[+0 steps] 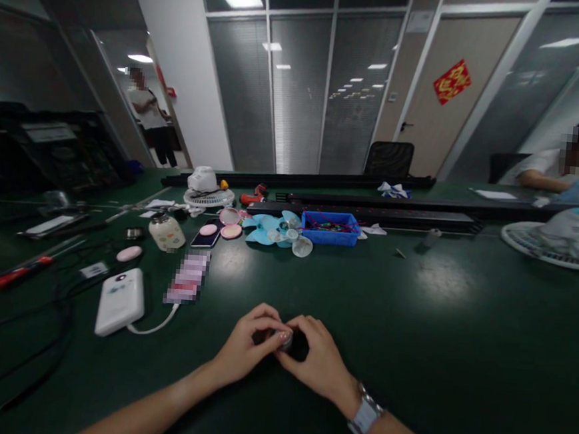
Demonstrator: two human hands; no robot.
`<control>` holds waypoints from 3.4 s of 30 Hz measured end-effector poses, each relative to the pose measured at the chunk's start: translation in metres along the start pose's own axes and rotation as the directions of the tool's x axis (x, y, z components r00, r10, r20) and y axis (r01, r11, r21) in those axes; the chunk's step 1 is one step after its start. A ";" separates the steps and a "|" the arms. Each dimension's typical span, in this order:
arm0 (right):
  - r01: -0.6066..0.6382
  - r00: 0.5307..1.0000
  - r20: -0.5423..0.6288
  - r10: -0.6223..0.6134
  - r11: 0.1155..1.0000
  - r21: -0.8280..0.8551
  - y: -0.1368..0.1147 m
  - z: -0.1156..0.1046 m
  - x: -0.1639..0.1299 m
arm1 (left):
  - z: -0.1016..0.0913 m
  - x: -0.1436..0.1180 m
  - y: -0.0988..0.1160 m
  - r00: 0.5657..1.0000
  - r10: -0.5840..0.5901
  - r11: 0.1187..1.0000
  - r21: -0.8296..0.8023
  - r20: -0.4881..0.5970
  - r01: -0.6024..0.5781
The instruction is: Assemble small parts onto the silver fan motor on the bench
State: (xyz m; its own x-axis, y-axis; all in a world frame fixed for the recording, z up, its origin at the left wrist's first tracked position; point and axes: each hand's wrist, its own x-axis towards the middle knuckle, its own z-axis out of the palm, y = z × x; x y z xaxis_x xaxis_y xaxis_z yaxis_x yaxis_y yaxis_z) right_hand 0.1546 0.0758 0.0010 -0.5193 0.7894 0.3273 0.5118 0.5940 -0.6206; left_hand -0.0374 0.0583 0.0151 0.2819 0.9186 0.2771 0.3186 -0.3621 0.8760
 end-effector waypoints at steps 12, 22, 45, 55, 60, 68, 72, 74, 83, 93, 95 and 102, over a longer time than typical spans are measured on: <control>0.475 0.877 0.266 -0.401 0.805 -0.355 0.027 -0.011 0.026 | -0.003 0.004 -0.010 0.998 0.054 0.996 0.068 0.044 -0.057; 0.494 0.868 0.297 -0.397 0.750 -0.440 0.027 -0.008 0.025 | 0.002 -0.001 -0.016 0.991 0.131 0.984 0.122 0.017 -0.132; 0.387 0.904 0.221 -0.365 0.920 -0.061 0.025 -0.014 0.022 | -0.054 0.016 -0.060 0.998 -0.061 0.846 0.532 0.005 0.049; 0.323 0.931 0.198 -0.305 0.944 -0.065 0.021 -0.008 0.020 | -0.023 0.006 -0.031 0.972 0.162 0.959 0.260 -0.170 -0.114; 0.317 0.941 0.171 -0.291 0.936 -0.150 0.020 -0.001 0.018 | -0.006 -0.002 -0.022 0.988 0.142 0.981 0.146 -0.060 -0.132; 0.308 0.949 0.134 -0.285 0.930 -0.201 0.019 0.004 0.013 | -0.007 -0.003 -0.016 0.964 0.263 0.936 0.254 -0.038 -0.245; 0.322 0.945 0.131 -0.300 0.923 -0.209 0.020 0.003 0.014 | -0.005 -0.004 -0.014 0.950 0.306 0.912 0.307 -0.067 -0.272; 0.327 0.944 0.130 -0.304 0.919 -0.221 0.021 0.003 0.014 | -0.004 -0.004 -0.015 0.941 0.324 0.908 0.313 -0.099 -0.280; 0.325 0.945 0.142 -0.294 0.887 -0.328 0.035 0.016 0.018 | 0.004 0.006 -0.035 0.918 0.374 0.915 0.217 -0.134 -0.341; 0.262 0.964 0.093 -0.248 0.944 -0.203 0.030 0.015 0.013 | 0.009 0.006 -0.027 0.929 0.340 0.936 0.147 -0.148 -0.320; 0.247 0.968 0.092 -0.235 0.957 -0.154 0.027 0.012 0.012 | 0.011 0.005 -0.024 0.931 0.326 0.943 0.129 -0.163 -0.308; 0.226 0.970 0.109 -0.217 0.971 -0.074 0.017 0.005 0.011 | 0.011 0.000 -0.012 0.964 0.214 0.976 0.075 -0.159 -0.204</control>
State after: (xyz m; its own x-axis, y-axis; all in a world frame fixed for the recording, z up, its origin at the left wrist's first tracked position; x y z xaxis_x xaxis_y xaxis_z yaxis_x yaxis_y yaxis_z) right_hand 0.1542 0.0937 -0.0091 -0.6892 0.6201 0.3747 0.4307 0.7665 -0.4764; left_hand -0.0311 0.0610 -0.0001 0.1959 0.8329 0.5175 0.3215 -0.5531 0.7686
